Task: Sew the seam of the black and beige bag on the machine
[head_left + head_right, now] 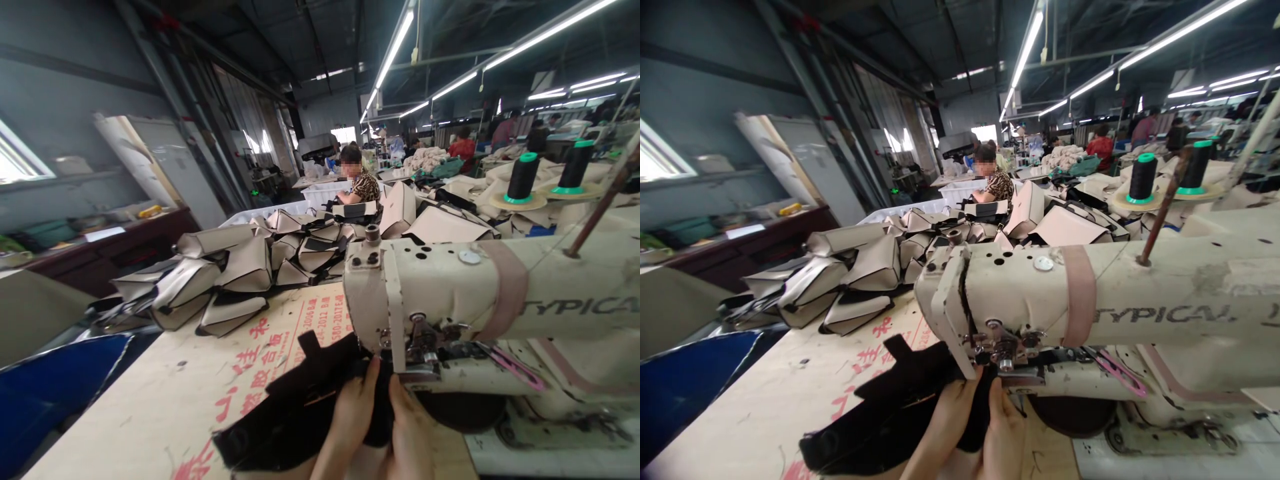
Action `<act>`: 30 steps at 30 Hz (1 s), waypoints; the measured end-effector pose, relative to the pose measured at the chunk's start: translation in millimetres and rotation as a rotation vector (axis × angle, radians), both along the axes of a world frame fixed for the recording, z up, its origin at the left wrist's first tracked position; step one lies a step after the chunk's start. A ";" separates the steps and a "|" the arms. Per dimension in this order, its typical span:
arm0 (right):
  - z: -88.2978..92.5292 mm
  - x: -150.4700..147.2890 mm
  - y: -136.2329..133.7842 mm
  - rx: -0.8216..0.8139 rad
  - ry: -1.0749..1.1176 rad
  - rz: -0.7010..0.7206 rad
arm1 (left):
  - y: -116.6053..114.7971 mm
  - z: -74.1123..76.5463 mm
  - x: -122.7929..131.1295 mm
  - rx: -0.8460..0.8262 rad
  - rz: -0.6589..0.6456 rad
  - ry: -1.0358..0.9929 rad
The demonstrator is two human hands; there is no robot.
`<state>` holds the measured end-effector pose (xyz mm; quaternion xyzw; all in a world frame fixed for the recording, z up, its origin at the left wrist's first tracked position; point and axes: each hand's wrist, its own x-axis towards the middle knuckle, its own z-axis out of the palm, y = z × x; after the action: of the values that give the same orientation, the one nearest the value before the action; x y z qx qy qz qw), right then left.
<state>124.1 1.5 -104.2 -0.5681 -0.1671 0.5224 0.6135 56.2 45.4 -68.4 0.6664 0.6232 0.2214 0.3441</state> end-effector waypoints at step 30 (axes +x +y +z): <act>19.9 -2.2 -3.2 -0.066 0.054 -0.121 | 19.4 -2.2 -4.6 0.054 0.006 -0.134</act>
<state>121.9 -1.8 -84.3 -0.5828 -0.0988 0.5047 0.6292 51.6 64.7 -70.6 0.6573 0.5944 0.2832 0.3666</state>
